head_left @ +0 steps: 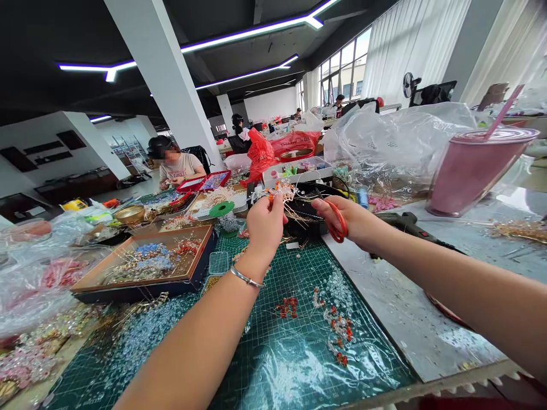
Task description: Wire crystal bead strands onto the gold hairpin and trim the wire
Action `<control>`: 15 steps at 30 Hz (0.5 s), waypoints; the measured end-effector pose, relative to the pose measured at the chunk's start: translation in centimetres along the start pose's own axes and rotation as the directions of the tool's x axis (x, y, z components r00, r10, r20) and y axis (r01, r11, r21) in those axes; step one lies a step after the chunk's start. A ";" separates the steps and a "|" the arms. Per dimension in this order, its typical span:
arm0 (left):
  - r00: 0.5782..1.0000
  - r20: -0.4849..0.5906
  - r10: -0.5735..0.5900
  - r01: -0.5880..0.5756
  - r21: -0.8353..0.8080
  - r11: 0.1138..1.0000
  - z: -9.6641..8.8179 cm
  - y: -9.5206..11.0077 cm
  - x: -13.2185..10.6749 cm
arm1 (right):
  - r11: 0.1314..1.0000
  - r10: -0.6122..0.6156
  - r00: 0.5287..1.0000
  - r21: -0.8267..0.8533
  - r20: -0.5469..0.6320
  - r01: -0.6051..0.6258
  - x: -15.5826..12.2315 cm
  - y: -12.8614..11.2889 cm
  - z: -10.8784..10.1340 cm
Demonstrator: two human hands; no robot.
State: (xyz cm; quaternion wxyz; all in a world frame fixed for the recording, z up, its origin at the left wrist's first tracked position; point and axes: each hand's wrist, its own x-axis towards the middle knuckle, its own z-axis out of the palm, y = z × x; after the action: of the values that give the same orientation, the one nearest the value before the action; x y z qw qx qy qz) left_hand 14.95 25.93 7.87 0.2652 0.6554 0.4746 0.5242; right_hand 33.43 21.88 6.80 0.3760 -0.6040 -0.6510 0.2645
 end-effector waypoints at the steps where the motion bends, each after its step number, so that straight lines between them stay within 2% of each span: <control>1: 1.000 0.001 -0.006 0.006 -0.011 1.000 -0.1 0.1 0.0 | 0.998 0.009 1.000 -0.058 -0.001 -0.009 0.0 0.3 -0.2; 4: 1.000 0.009 -0.027 0.028 -0.065 0.997 -1.3 0.7 -1.0 | 0.954 0.068 0.998 -0.294 0.013 -0.061 -0.7 2.1 -0.8; 6: 0.997 0.043 -0.066 0.072 -0.146 0.987 -2.5 1.2 -2.6 | 0.876 0.118 0.993 -0.473 0.025 -0.092 -2.2 4.1 -1.2; 8: 0.987 0.105 -0.124 0.146 -0.237 0.961 -4.0 1.6 -4.8 | 0.794 0.133 0.990 -0.603 0.050 -0.076 -4.6 5.8 -1.4; 10: 0.971 0.169 -0.170 0.214 -0.292 0.932 -5.3 1.9 -7.5 | 0.745 0.086 0.991 -0.667 0.103 0.005 -7.9 6.3 -1.4; 13: 0.949 0.227 -0.221 0.283 -0.294 0.913 -6.9 2.3 -12.0 | 0.739 -0.084 0.978 -0.646 0.191 0.190 -13.7 3.6 -0.4; 14: 0.942 0.239 -0.237 0.300 -0.280 0.912 -7.2 2.5 -13.5 | 0.755 -0.162 0.971 -0.612 0.174 0.236 -15.7 2.1 0.3; 15: 0.935 0.251 -0.251 0.314 -0.259 0.913 -7.5 2.7 -14.9 | 0.801 -0.295 0.950 -0.514 0.105 0.306 -17.5 0.5 1.1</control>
State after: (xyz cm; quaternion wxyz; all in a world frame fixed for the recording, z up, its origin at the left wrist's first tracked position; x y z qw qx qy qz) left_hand 8.81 10.26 5.95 0.4824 0.5845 0.4502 0.4721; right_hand 32.61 4.83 2.78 0.2277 -0.5698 -0.7893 0.0200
